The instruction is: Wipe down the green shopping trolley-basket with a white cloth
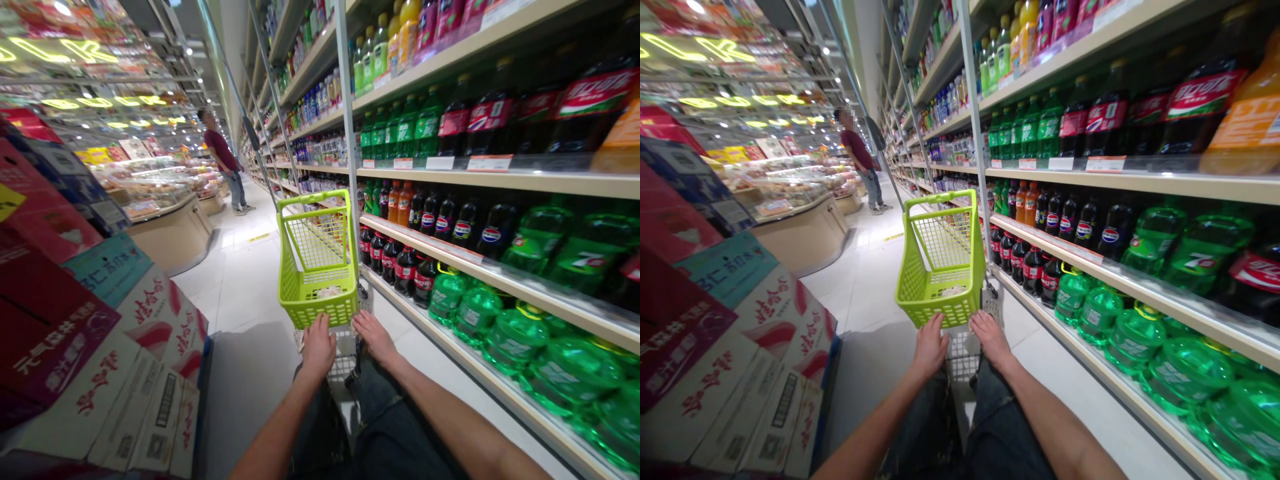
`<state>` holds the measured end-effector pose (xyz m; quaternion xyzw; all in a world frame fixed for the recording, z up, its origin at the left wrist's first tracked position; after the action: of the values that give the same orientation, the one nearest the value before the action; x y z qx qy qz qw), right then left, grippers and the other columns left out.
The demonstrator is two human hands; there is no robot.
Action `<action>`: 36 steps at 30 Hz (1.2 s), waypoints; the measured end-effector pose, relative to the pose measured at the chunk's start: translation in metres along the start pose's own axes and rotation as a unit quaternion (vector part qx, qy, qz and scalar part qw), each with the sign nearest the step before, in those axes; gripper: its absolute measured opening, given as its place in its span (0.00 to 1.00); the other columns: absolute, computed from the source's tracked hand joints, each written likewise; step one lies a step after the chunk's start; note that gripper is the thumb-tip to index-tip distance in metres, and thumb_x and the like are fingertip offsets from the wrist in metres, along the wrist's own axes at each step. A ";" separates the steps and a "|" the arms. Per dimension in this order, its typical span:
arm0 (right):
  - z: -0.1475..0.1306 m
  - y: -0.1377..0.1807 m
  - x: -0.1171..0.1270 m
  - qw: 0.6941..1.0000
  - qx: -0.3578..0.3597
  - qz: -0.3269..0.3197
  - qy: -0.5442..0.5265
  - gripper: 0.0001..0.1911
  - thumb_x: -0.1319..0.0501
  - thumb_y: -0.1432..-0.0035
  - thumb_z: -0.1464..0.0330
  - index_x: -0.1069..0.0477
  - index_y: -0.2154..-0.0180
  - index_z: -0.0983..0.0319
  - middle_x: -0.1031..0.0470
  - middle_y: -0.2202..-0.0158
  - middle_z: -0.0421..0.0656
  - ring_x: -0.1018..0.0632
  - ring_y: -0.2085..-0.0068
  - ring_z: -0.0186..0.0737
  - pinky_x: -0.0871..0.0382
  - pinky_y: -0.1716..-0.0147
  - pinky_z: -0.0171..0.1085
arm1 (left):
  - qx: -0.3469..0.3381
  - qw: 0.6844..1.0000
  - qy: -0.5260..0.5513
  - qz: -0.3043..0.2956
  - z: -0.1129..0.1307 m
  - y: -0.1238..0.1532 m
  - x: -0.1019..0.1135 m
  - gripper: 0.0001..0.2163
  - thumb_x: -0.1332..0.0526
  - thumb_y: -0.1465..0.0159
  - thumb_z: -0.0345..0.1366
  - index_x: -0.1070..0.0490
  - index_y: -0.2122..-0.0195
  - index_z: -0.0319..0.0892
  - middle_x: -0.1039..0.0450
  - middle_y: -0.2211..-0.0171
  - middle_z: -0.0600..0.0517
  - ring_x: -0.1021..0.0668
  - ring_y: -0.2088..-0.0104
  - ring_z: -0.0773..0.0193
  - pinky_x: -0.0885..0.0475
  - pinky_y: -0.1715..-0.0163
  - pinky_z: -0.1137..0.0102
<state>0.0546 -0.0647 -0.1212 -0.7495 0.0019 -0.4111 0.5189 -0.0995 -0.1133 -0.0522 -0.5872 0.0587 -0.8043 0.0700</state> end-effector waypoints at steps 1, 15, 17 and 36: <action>0.000 0.004 0.000 1.000 0.003 -0.006 0.000 0.23 0.55 0.44 0.79 0.33 0.51 0.61 0.29 0.52 0.47 0.38 0.43 0.39 0.35 0.51 0.48 | -0.004 1.000 0.000 0.008 0.000 -0.001 0.002 0.21 0.50 0.43 0.29 0.41 0.47 0.35 0.41 0.44 0.41 0.39 0.44 0.57 0.45 0.45 0.58; -0.051 -0.090 -0.013 0.999 -0.003 -0.008 -0.042 0.21 0.51 0.44 0.78 0.35 0.49 0.63 0.33 0.48 0.48 0.41 0.41 0.41 0.41 0.46 0.48 | 0.017 0.990 -0.141 0.025 -0.050 -0.023 0.050 0.25 0.52 0.45 0.26 0.45 0.44 0.40 0.45 0.41 0.44 0.45 0.40 0.55 0.53 0.45 0.45; -0.056 -0.089 -0.016 0.999 0.018 -0.010 -0.045 0.20 0.50 0.44 0.77 0.34 0.51 0.62 0.32 0.49 0.48 0.40 0.42 0.41 0.40 0.46 0.48 | 0.016 0.990 -0.139 0.023 -0.050 -0.021 0.051 0.25 0.51 0.45 0.27 0.45 0.44 0.41 0.45 0.42 0.44 0.45 0.41 0.55 0.53 0.45 0.46; -0.012 -0.044 0.040 0.997 -0.060 0.051 -0.008 0.28 0.56 0.47 0.81 0.41 0.46 0.59 0.41 0.43 0.46 0.47 0.39 0.42 0.44 0.44 0.51 | -0.030 0.995 -0.093 0.031 -0.050 -0.012 0.075 0.11 0.51 0.39 0.38 0.29 0.69 0.45 0.27 0.65 0.49 0.30 0.57 0.58 0.46 0.53 0.60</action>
<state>0.0551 -0.0712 -0.0611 -0.7816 0.0608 -0.3771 0.4932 -0.1701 -0.1143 0.0050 -0.6593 0.0945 -0.7414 0.0821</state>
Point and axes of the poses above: each hand's wrist, its own y-axis away from the middle knuckle, its own x-axis out of the back of the hand, z = x × y, the point moved 2 cm from there along -y, towards the middle knuckle
